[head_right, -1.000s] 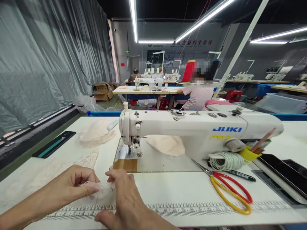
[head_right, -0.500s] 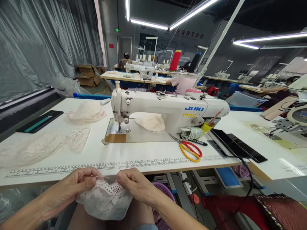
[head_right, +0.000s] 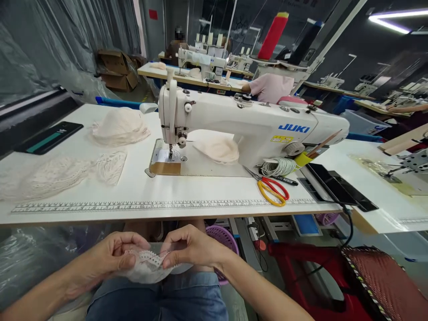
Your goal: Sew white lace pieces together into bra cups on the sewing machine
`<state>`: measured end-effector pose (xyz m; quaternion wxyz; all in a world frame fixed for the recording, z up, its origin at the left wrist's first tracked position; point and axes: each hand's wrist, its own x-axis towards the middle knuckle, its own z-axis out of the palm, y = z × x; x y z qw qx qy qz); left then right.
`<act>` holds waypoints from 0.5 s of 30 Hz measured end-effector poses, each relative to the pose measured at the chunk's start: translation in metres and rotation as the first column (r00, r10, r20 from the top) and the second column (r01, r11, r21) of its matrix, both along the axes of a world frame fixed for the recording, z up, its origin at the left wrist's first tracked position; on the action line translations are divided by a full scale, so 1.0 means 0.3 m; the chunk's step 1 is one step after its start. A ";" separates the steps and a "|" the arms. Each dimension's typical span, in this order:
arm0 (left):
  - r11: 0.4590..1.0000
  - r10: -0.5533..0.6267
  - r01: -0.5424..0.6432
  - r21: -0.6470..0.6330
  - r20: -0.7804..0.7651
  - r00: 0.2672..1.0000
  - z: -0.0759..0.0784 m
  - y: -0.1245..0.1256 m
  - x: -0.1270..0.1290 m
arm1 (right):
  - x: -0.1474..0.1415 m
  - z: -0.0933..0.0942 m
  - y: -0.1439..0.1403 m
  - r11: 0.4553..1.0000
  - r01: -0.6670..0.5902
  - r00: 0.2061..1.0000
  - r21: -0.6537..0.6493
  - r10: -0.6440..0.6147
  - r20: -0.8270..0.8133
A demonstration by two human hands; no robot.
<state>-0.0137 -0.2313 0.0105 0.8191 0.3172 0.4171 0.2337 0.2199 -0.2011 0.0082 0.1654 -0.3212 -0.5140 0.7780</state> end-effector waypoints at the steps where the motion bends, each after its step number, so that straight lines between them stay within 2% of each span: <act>1: 1.000 -0.007 0.007 -0.008 0.005 1.000 -0.008 -0.003 -0.001 | 0.006 -0.009 0.002 0.999 -0.013 1.000 -0.040 0.013 0.001; 5: 0.999 0.019 -0.019 -0.028 -0.005 1.000 -0.032 -0.002 -0.006 | 0.025 -0.044 0.007 0.981 -0.039 0.999 -0.189 0.042 0.011; 8: 0.998 0.013 -0.011 -0.060 0.028 1.000 -0.045 0.004 -0.006 | 0.020 -0.064 0.007 0.965 -0.072 0.997 -0.253 0.072 -0.010; 11: 0.997 0.006 -0.002 -0.081 0.049 0.999 -0.051 0.009 -0.007 | -0.001 -0.075 0.007 0.957 -0.125 0.992 -0.260 0.120 -0.036; 15: 0.996 0.044 -0.044 -0.074 0.002 0.999 -0.059 0.011 -0.018 | -0.019 -0.081 0.013 0.961 -0.142 0.990 -0.238 0.135 -0.044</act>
